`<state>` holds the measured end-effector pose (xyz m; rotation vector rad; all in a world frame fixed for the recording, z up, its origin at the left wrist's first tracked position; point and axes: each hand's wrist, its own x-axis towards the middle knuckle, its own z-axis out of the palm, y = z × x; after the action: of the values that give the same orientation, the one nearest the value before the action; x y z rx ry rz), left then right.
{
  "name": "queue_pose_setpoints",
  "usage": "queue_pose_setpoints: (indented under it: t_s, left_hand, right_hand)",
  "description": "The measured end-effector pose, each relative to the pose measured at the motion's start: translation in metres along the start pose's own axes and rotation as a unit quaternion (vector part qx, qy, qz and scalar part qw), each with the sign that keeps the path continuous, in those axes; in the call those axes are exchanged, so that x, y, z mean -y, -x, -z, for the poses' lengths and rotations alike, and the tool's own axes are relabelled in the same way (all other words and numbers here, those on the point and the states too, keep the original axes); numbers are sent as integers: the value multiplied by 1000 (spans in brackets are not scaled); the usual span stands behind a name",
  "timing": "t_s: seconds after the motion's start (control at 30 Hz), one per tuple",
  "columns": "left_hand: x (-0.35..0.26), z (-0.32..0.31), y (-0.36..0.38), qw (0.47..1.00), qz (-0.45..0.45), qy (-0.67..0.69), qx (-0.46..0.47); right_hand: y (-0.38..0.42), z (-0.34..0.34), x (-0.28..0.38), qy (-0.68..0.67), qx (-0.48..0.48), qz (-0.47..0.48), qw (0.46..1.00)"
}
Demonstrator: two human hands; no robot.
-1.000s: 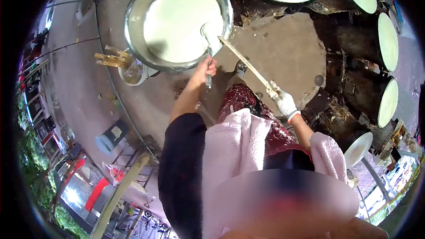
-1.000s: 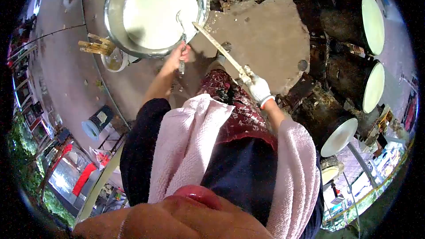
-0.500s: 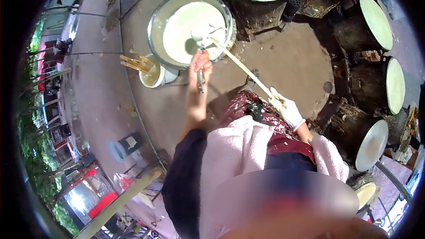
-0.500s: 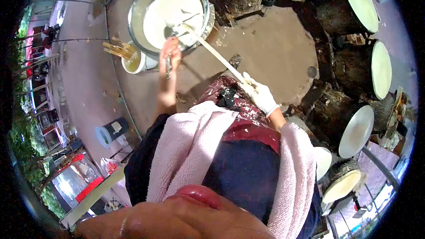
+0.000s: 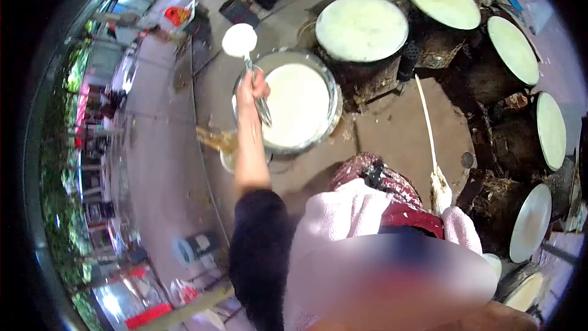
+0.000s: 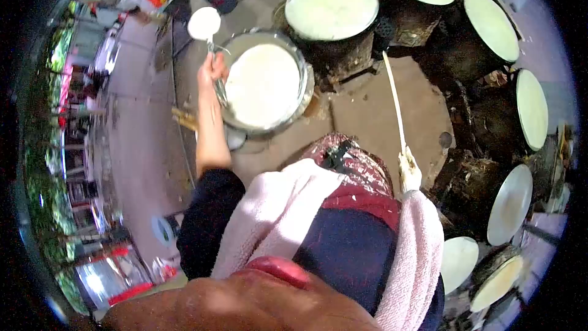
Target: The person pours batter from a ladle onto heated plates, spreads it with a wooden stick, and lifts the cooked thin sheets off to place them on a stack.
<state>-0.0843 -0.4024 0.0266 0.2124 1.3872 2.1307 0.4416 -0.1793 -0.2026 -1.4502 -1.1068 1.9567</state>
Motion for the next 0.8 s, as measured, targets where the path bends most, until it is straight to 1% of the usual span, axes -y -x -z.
queue_pose_setpoints:
  t_s: [0.03,0.1,0.13,0.17,0.2,0.23,0.27,0.3,0.33,0.37,0.43,0.47,0.5,0.53,0.57,0.6,0.63,0.67,0.7,0.77,0.8]
  left_hand:
    - [4,-14,2,994,-61,-91,2]
    - [9,-66,10,973,-92,-209,28]
    - [14,-79,-1,970,-72,-218,75]
    - [18,-92,-11,965,-51,-224,124]
    - [18,-115,-16,964,2,-200,176]
    - [25,-134,-23,961,51,-164,217]
    - [37,-153,-35,950,98,-137,264]
    - [54,-173,-44,933,152,-112,308]
    - [74,-194,-52,909,223,-107,336]
    - [93,-221,-34,887,281,-108,350]
    - [138,-280,-28,815,399,-127,401]
    - [163,-305,-20,772,467,-120,413]
    - [186,-334,-5,726,511,-126,443]
    - [212,-361,8,685,542,-146,465]
    - [238,-382,25,642,569,-165,487]
    - [253,-350,69,628,514,-188,553]
    - [264,-370,99,598,529,-201,568]
    - [272,-395,135,565,541,-215,585]
    - [276,-418,169,535,551,-223,600]
    - [279,-461,250,497,528,-259,638]
    - [285,-479,288,473,514,-273,661]
  right_hand:
    - [-8,2,-4,-11,-10,20,1000]
    - [-21,7,-9,-12,-44,48,998]
    - [-30,17,-17,5,-33,11,999]
    - [-44,26,-34,-52,-51,23,997]
    - [-58,35,-49,-109,-68,38,991]
    - [-44,26,-36,-102,-105,58,988]
    - [-27,13,-16,-93,-143,76,982]
    - [3,-1,24,-76,-178,72,978]
    - [5,9,19,-100,-183,95,973]
    - [12,29,-2,-155,-197,172,953]
    - [41,53,6,-241,-227,158,930]
    - [56,62,-1,-245,-266,140,922]
    - [70,74,-9,-249,-303,120,912]
    - [82,85,-21,-295,-338,134,884]
    - [97,98,-40,-304,-368,142,867]
    - [105,100,-105,-307,-376,213,848]
    - [127,106,-122,-308,-402,207,837]
    - [154,113,-128,-337,-431,185,817]
    - [177,118,-144,-345,-457,208,793]
    - [234,126,-145,-361,-529,147,753]
    - [256,133,-149,-381,-552,187,718]
